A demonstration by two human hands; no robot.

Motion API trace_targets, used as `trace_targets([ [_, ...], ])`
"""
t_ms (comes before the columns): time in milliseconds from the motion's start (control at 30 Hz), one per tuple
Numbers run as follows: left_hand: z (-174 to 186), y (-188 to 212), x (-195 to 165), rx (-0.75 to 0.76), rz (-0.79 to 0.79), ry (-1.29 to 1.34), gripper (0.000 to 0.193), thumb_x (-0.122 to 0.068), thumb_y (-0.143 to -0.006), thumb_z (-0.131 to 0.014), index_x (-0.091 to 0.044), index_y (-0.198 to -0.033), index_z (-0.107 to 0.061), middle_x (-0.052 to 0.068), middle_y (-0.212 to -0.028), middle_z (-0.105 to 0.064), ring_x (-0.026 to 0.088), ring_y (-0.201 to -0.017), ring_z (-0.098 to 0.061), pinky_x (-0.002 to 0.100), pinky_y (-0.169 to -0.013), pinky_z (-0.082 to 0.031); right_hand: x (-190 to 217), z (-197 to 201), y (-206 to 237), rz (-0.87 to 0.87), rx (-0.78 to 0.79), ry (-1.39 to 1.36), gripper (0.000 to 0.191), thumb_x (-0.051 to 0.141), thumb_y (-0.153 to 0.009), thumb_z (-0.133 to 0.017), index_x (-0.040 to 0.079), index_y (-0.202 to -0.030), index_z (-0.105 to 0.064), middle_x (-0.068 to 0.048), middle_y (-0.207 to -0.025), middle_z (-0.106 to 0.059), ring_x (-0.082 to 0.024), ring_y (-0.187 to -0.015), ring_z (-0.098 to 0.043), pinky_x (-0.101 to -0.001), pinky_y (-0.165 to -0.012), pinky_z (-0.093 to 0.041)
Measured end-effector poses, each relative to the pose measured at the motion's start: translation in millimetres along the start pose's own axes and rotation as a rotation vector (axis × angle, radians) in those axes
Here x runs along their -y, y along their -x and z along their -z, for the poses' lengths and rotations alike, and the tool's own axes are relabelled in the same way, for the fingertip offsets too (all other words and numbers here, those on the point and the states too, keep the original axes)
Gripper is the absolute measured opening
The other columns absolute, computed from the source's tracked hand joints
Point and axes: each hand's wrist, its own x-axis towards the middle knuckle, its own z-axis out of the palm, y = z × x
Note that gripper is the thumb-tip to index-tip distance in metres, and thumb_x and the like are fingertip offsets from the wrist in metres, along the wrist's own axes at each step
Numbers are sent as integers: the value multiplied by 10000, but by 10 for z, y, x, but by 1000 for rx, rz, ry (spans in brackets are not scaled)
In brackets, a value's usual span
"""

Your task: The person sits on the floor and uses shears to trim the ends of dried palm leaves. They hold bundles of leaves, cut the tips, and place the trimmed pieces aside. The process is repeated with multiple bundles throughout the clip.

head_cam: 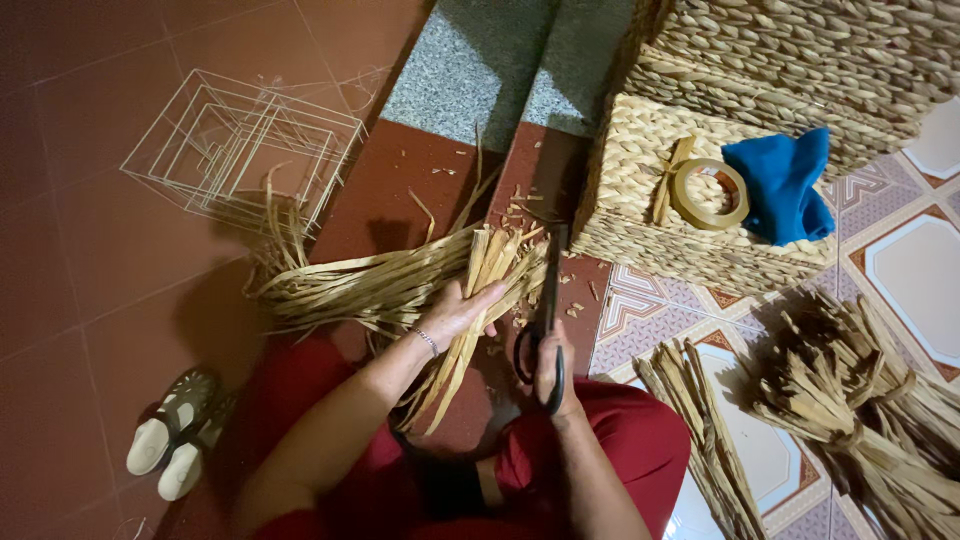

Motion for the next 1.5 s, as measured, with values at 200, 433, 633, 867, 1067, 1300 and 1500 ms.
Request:
trace_targets([
  [200, 86, -168, 223, -95, -80, -273, 1094, -815, -880, -551, -74, -1617, -229, 306, -1672, -51, 439, -1481, -174, 600, -1147, -214, -175, -81, 18, -105, 47, 90, 627, 596, -1070, -330, 38, -1192, -589, 26, -625, -509, -75, -510, -471, -256, -451, -385],
  [433, 42, -182, 211, -34, -87, -44, 882, -689, -871, -655, 9, -1378, -472, 332, -1524, -353, 332, -1055, -597, 450, -980, -525, -193, -72, 11, -28, 101, -68, 714, 621, -1064, -267, 16, -1290, -573, 25, -713, -552, -69, -544, -451, -234, -476, -365],
  [633, 26, -78, 145, 105, -191, 44, 683, -636, -872, -631, -61, -1232, -703, 273, -1354, -628, 158, -633, -685, 369, -760, -587, -204, -10, -23, -100, 61, -16, 725, 598, -1044, -328, 21, -1453, -488, 23, -758, -563, -66, -607, -488, -243, -526, -412],
  [867, 94, -214, 268, 12, -12, -214, 1115, -727, -971, -700, -72, -1582, -37, 410, -1585, -439, -164, -1030, -443, 471, -1218, -250, -218, 21, -26, -114, 5, 82, 668, 554, -1048, -328, 45, -1447, -497, 30, -757, -561, -60, -595, -487, -240, -516, -407],
  [1067, -8, -37, 151, 98, -140, -260, 785, -640, -879, -582, -118, -1460, -662, 328, -1561, -43, 216, -758, -753, 377, -1157, -357, -241, -7, -14, -119, -59, 71, 561, 488, -1100, -319, 22, -1250, -593, 26, -656, -499, -79, -552, -437, -275, -491, -370],
  [1300, -52, 116, 17, 94, -193, -46, 851, -594, -841, -695, 104, -1306, -552, 188, -1284, -671, 154, -610, -657, 280, -674, -588, -124, 48, -76, -64, -66, 443, 529, 402, -1020, -297, 45, -1309, -559, -107, -674, -646, -262, -619, -669, -401, -594, -511],
  [1500, -49, 149, 7, 81, -193, -45, 792, -567, -815, -739, 84, -1255, -643, 131, -1142, -711, 136, -601, -659, 277, -589, -576, 13, 20, -68, -62, -67, 473, 501, 371, -1021, -309, 45, -1306, -562, -124, -675, -651, -284, -626, -676, -421, -615, -523],
])
